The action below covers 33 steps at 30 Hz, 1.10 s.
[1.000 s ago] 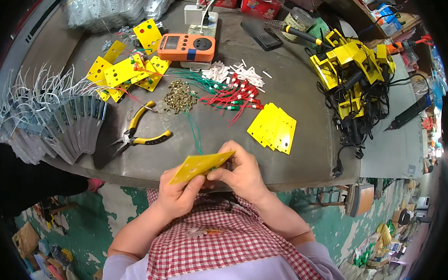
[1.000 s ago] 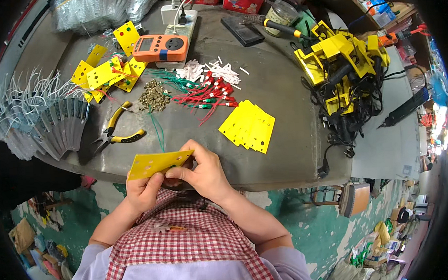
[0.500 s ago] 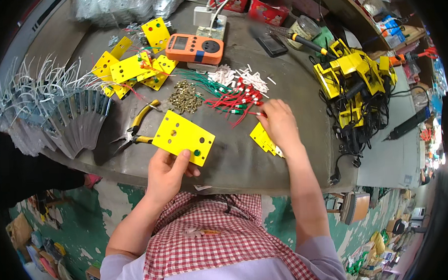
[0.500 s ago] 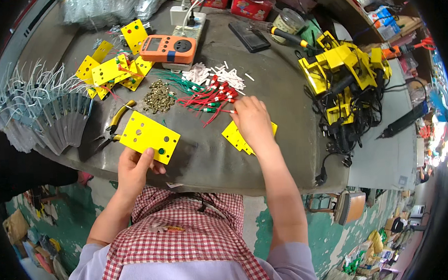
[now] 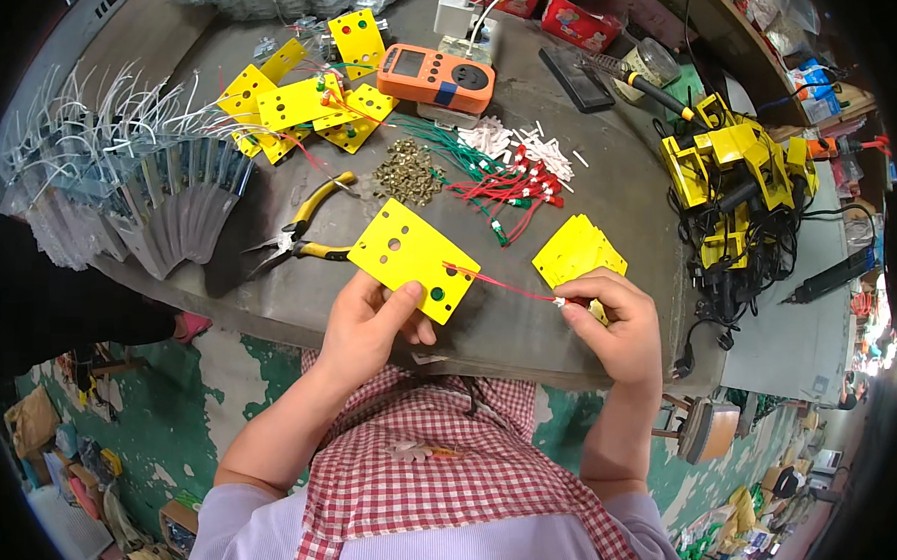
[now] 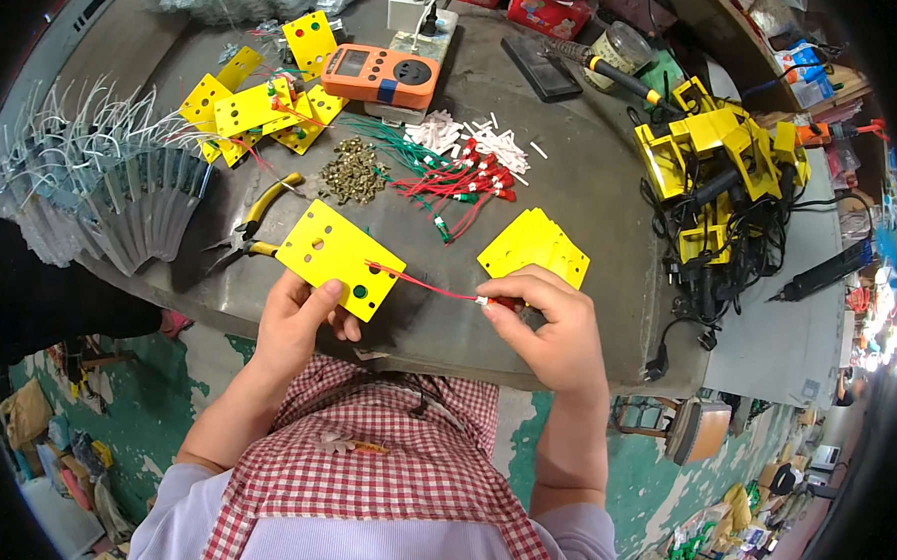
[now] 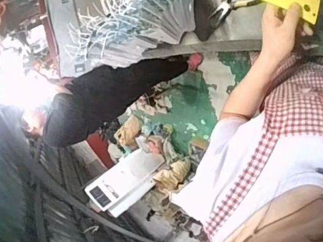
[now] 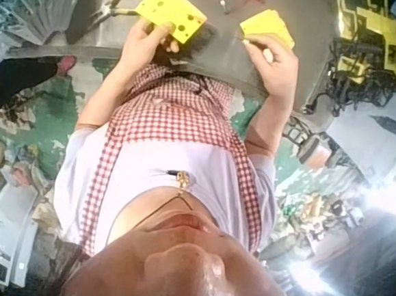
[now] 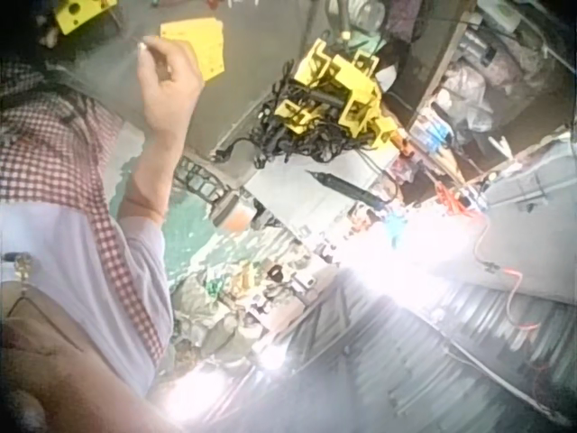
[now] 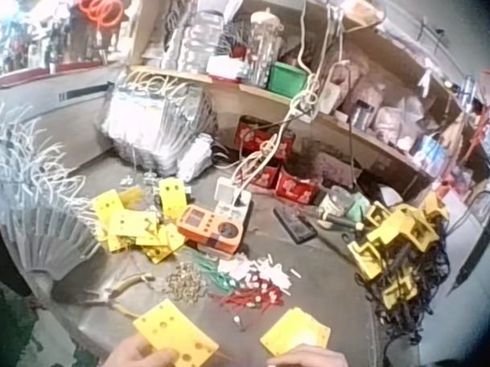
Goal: Manually inserting colored wires into holes in yellow plastic plates.
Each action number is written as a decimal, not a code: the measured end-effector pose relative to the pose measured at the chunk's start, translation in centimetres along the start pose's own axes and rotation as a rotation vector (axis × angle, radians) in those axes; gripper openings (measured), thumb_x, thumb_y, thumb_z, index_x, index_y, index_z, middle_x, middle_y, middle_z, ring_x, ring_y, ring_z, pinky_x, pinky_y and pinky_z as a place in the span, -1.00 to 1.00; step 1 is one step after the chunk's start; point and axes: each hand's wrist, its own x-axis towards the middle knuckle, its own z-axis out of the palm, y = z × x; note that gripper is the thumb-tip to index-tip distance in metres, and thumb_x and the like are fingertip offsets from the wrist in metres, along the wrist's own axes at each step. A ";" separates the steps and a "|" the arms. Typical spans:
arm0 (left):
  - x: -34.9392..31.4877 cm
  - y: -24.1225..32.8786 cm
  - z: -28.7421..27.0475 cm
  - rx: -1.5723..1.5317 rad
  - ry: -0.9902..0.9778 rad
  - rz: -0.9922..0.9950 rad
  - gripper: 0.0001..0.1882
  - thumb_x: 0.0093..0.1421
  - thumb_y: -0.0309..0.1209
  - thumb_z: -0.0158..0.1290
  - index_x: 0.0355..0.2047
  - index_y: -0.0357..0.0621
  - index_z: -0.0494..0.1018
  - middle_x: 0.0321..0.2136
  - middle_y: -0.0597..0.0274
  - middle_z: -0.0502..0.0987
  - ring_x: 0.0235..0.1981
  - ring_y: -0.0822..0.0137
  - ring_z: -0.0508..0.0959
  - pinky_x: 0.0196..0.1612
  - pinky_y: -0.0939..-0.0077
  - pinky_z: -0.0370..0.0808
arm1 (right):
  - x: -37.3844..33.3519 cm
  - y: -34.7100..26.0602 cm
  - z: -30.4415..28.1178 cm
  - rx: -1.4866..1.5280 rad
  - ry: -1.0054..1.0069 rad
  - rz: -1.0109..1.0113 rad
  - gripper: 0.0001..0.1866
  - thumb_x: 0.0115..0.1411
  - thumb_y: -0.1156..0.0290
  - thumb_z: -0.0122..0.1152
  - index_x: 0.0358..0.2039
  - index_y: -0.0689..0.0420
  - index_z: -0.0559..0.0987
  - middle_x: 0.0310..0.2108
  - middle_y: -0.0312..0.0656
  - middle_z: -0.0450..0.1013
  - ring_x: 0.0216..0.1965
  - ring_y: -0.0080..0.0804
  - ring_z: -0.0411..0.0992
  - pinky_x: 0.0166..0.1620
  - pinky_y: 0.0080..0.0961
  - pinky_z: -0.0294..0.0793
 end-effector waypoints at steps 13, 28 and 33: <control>-0.7 -0.3 0.3 0.119 0.096 0.121 -0.77 0.22 -0.42 -0.07 -0.19 -0.34 0.33 -0.40 0.15 0.51 -0.56 0.42 0.53 -0.49 0.57 0.47 | -0.4 -0.3 0.7 -0.112 -0.022 -0.025 -0.84 -0.06 0.58 0.24 -0.39 0.22 0.56 -0.51 -0.22 0.43 -0.51 -0.52 0.38 -0.42 -0.64 0.35; -2.2 0.1 1.7 0.282 -0.079 0.195 -0.82 0.19 -0.41 -0.06 -0.29 -0.29 0.44 -0.58 0.20 0.54 -0.60 0.41 0.55 -0.51 0.55 0.45 | 0.9 1.9 5.7 0.514 -0.114 0.117 -0.56 -0.20 0.32 0.47 -0.41 0.17 0.38 -0.50 -0.36 0.31 -0.48 -0.66 0.25 -0.36 -0.67 0.29; -2.0 0.2 1.4 0.380 -0.112 0.212 -0.82 0.19 -0.42 -0.07 -0.29 -0.29 0.43 -0.54 0.18 0.55 -0.58 0.41 0.55 -0.50 0.57 0.45 | 0.9 1.4 6.4 0.578 -0.077 0.060 -0.62 -0.17 0.32 0.46 -0.46 0.14 0.40 -0.54 -0.38 0.33 -0.51 -0.69 0.27 -0.41 -0.68 0.29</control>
